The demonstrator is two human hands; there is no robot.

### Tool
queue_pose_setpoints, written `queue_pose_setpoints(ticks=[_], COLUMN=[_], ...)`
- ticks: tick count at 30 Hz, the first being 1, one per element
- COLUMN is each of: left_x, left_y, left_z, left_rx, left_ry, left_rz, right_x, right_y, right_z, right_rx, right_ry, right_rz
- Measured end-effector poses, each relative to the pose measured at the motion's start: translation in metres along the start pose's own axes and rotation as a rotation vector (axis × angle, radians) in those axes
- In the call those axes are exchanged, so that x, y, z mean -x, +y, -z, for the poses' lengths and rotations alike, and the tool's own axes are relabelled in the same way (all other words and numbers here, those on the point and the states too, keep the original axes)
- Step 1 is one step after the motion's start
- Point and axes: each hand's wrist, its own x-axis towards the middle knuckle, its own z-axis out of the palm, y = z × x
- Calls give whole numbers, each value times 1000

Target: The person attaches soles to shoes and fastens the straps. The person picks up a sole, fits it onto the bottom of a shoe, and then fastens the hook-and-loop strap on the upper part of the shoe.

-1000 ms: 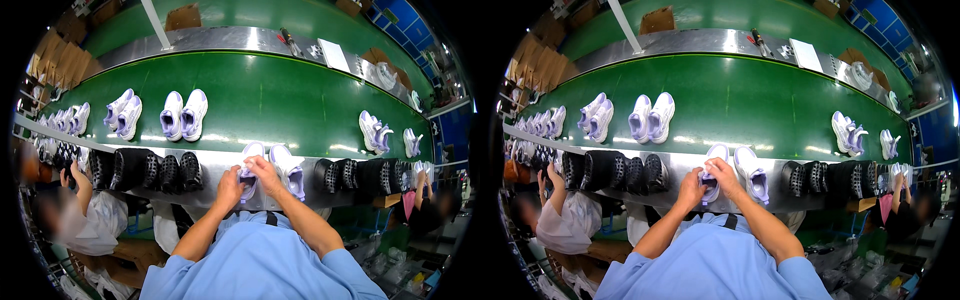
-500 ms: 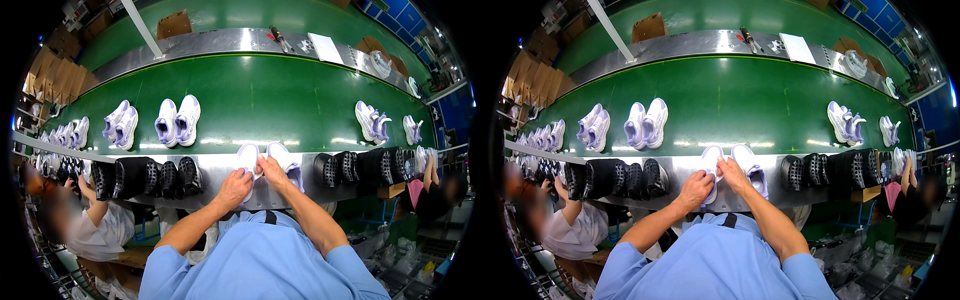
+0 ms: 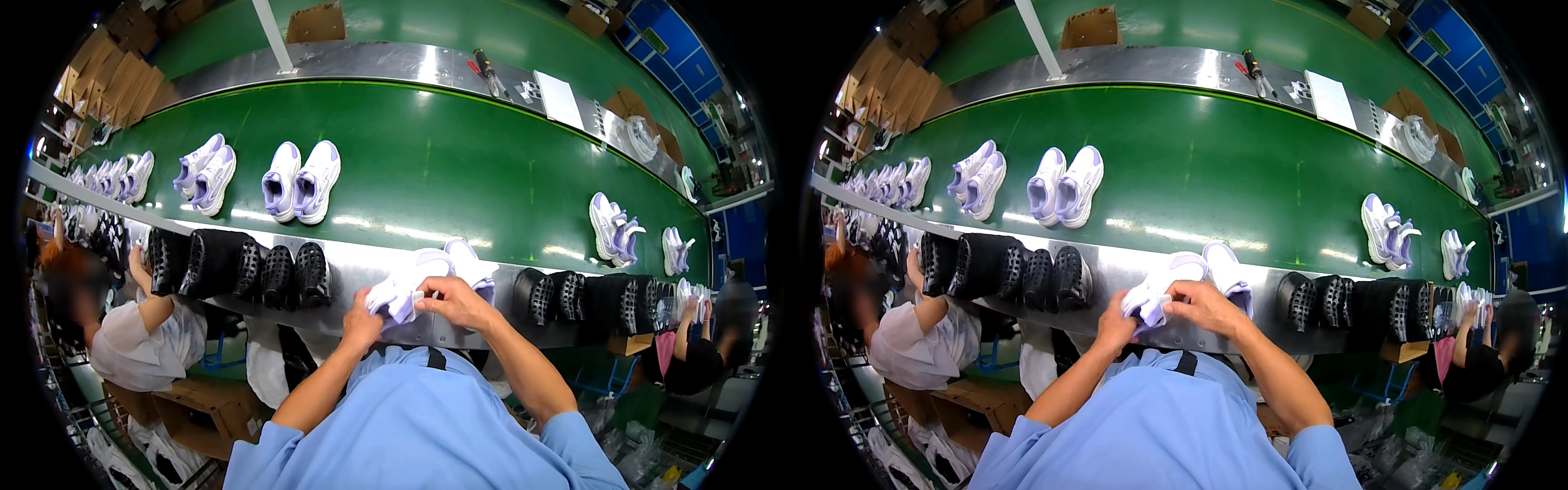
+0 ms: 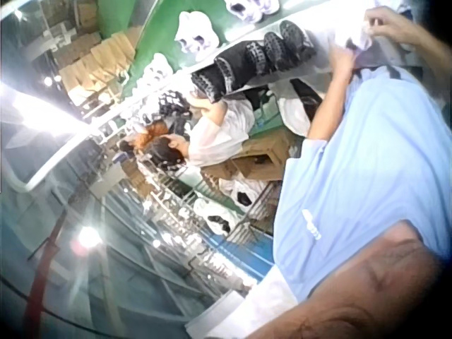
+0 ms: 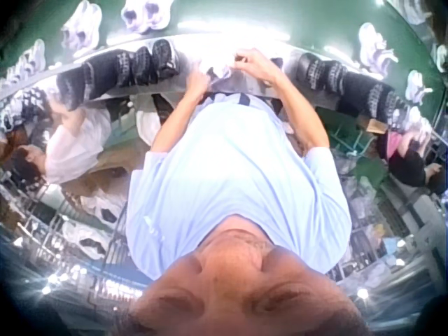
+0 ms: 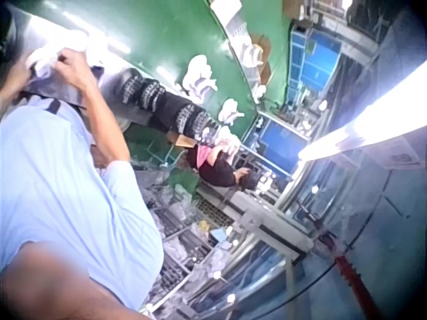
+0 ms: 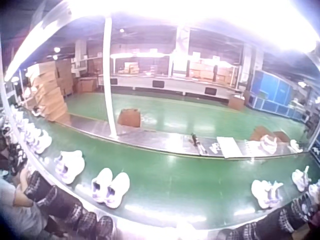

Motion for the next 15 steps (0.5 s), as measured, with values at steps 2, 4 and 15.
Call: queue_pose_setpoints(ticks=[2,4,15], left_x=[6,17,33], left_y=[-7,-1,50], left_z=[8,14,39], left_rx=[-246,-331,-607], left_ry=[165,257,243], left_rz=[-329,-541,-956], right_x=[12,24,31], right_y=[-10,-14,-35], right_z=[-6,-12,-29], right_rx=[114,190,267], right_ry=[21,37,159], right_rz=[140,247,220])
